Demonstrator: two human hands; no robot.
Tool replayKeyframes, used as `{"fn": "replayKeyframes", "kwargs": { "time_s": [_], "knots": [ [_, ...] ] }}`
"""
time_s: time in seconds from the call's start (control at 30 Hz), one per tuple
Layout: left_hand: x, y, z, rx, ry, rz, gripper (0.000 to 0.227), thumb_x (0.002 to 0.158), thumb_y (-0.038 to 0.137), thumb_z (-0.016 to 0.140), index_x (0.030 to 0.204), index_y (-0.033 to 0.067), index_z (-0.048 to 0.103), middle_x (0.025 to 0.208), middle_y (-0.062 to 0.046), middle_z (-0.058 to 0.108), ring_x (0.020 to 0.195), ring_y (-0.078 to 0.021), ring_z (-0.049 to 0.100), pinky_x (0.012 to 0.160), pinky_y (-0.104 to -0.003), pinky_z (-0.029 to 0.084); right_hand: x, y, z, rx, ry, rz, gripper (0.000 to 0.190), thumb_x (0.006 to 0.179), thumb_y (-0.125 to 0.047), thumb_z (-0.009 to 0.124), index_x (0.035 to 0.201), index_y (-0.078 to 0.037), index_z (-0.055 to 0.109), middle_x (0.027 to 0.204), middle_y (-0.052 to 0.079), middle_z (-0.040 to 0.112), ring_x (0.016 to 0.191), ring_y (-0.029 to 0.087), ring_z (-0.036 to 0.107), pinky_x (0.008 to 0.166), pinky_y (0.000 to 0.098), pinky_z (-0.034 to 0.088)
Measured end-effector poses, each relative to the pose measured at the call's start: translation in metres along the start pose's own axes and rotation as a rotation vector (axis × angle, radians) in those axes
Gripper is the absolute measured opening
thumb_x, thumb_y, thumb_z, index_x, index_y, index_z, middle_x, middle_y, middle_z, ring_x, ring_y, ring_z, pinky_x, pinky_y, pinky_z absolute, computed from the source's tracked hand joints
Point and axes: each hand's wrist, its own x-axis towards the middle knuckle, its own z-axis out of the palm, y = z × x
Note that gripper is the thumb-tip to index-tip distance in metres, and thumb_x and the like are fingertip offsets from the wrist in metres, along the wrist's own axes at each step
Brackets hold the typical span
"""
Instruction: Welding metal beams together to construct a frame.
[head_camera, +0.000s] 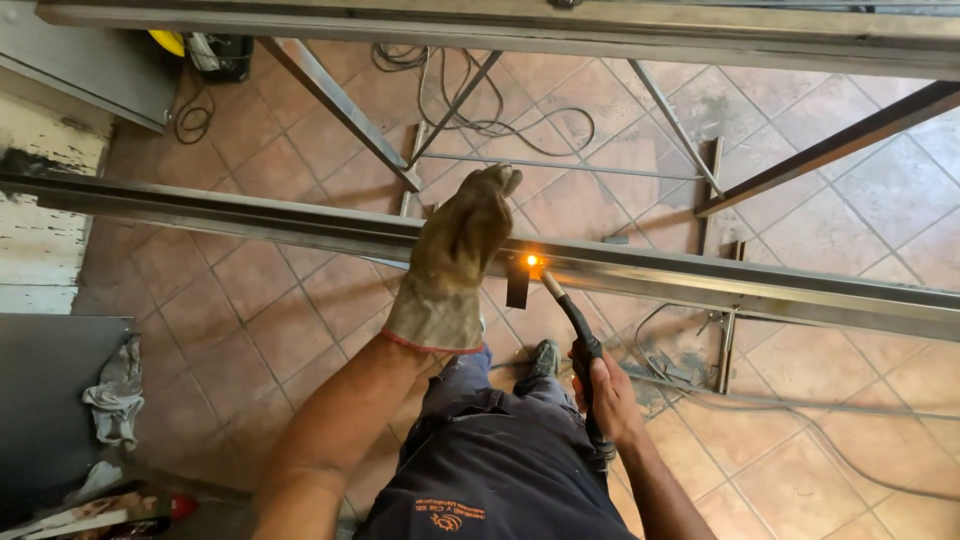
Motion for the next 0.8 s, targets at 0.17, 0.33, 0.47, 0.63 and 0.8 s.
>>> {"fn": "replayKeyframes", "kwargs": {
  "time_s": [0.17, 0.33, 0.47, 0.63, 0.8],
  "knots": [
    [-0.004, 0.017, 0.005, -0.631, 0.051, -0.319, 0.024, 0.109, 0.007, 0.049, 0.109, -0.0137, 0.059, 0.092, -0.029, 0.063, 0.086, -0.0442, 0.069, 0.071, -0.039, 0.067, 0.02, 0.026, -0.006, 0.086, -0.093, -0.291, 0.05, 0.109, -0.029, 0.029, 0.119, 0.004, 0.065, 0.058, 0.016, 0.063, 0.045, 0.027, 0.067, 0.043, 0.0389, 0.053],
    [-0.021, 0.036, 0.017, -0.73, -0.026, -0.341, 0.027, 0.105, 0.019, 0.055, 0.114, -0.0064, 0.061, 0.095, -0.023, 0.064, 0.093, -0.0412, 0.069, 0.079, -0.043, 0.064, 0.021, 0.023, -0.004, 0.035, -0.111, -0.281, 0.048, 0.109, -0.031, 0.029, 0.117, 0.0, 0.065, 0.058, 0.016, 0.065, 0.046, 0.027, 0.069, 0.043, 0.0405, 0.054],
    [-0.034, 0.052, 0.019, -0.858, -0.125, -0.368, 0.037, 0.1, 0.033, 0.062, 0.121, 0.003, 0.062, 0.1, -0.014, 0.066, 0.101, -0.0375, 0.068, 0.09, -0.047, 0.061, 0.02, 0.018, -0.003, 0.015, -0.097, -0.272, 0.048, 0.109, -0.031, 0.03, 0.113, 0.0, 0.066, 0.056, 0.016, 0.064, 0.043, 0.026, 0.066, 0.043, 0.0389, 0.051],
    [-0.035, 0.068, 0.021, -0.986, -0.218, -0.387, 0.048, 0.095, 0.048, 0.069, 0.127, 0.0124, 0.064, 0.104, -0.006, 0.068, 0.11, -0.0337, 0.068, 0.101, -0.051, 0.057, 0.022, 0.029, 0.0, 0.015, -0.064, -0.259, 0.046, 0.108, -0.032, 0.033, 0.111, 0.0, 0.066, 0.056, 0.014, 0.061, 0.043, 0.024, 0.064, 0.043, 0.0376, 0.05],
    [-0.005, 0.071, 0.011, -0.854, -0.182, -0.039, 0.044, 0.096, 0.052, 0.061, 0.108, 0.0102, 0.068, 0.094, -0.008, 0.068, 0.095, -0.0304, 0.069, 0.104, -0.051, 0.053, 0.015, 0.023, 0.012, -0.005, -0.001, -0.166, 0.039, 0.107, -0.026, 0.036, 0.103, -0.003, 0.067, 0.051, 0.012, 0.061, 0.04, 0.023, 0.061, 0.044, 0.0349, 0.048]
  ]
}}
